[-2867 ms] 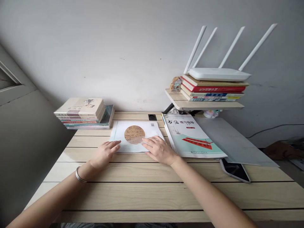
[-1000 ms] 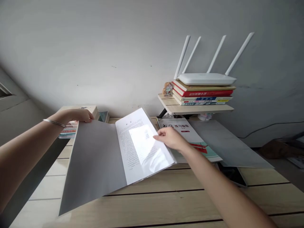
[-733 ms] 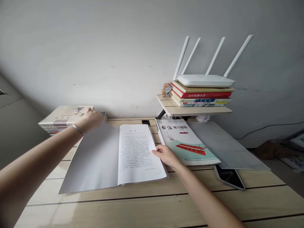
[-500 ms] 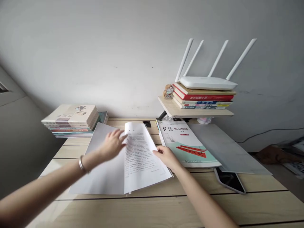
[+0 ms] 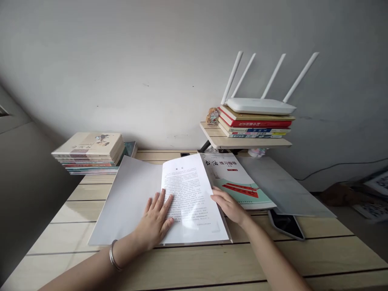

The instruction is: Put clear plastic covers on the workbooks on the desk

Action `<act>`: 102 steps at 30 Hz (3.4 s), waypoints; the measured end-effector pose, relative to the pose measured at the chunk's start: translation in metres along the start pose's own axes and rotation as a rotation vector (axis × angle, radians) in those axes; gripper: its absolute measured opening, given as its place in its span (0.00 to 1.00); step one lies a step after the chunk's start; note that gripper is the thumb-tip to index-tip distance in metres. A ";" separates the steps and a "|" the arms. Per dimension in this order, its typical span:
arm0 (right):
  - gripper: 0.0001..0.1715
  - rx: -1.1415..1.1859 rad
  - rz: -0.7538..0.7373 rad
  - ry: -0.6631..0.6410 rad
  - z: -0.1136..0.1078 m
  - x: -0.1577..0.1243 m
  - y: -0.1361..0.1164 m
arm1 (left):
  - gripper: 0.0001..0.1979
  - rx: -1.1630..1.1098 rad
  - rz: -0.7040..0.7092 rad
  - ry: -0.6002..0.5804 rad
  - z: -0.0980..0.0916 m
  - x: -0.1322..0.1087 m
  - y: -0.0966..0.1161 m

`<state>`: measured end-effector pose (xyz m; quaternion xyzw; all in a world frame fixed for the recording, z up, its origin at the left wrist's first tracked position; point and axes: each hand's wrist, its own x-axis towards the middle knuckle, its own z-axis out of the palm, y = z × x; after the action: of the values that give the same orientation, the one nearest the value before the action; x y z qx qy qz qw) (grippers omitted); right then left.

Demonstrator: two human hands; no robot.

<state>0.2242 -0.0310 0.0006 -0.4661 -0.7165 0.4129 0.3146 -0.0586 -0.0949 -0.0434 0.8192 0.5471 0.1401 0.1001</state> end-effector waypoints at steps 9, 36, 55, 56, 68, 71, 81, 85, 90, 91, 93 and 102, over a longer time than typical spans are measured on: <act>0.17 -0.407 -0.227 -0.127 -0.016 -0.004 -0.009 | 0.31 0.095 0.045 0.083 0.011 -0.004 -0.003; 0.13 -0.625 0.187 0.315 0.009 0.011 0.032 | 0.25 0.039 -0.834 0.250 -0.094 -0.020 -0.096; 0.20 0.352 0.309 0.173 0.071 -0.031 -0.012 | 0.06 0.388 -0.297 0.216 -0.204 0.097 -0.064; 0.21 0.394 0.327 0.141 0.085 -0.029 -0.017 | 0.06 0.396 -0.268 0.231 -0.206 0.110 -0.064; 0.35 0.810 0.504 -0.073 0.190 -0.004 -0.060 | 0.17 0.428 -0.094 0.401 -0.148 0.219 -0.084; 0.38 0.866 0.564 -0.084 0.185 -0.010 -0.062 | 0.19 0.397 -0.079 0.383 -0.131 0.227 -0.088; 0.35 0.772 0.601 -0.078 0.167 -0.022 -0.052 | 0.11 0.205 0.233 -0.026 -0.070 0.160 -0.072; 0.29 0.659 0.568 -0.304 0.142 -0.037 -0.052 | 0.23 0.066 0.221 -0.248 -0.062 0.129 -0.078; 0.14 0.241 0.364 -0.345 0.067 0.016 -0.060 | 0.31 0.093 0.156 -0.433 -0.058 0.105 -0.081; 0.13 0.133 0.309 -0.118 0.052 0.040 -0.059 | 0.31 0.106 0.156 -0.427 -0.055 0.102 -0.080; 0.12 -0.050 0.289 0.185 0.031 0.094 -0.049 | 0.32 0.128 0.156 -0.389 -0.049 0.099 -0.079; 0.13 -0.260 0.280 0.414 0.031 0.221 0.016 | 0.32 0.196 0.185 -0.229 -0.024 0.091 -0.085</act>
<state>0.1232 0.1686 -0.0130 -0.6712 -0.6126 0.2530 0.3319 -0.1072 0.0216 -0.0368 0.8824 0.4655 0.0006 0.0681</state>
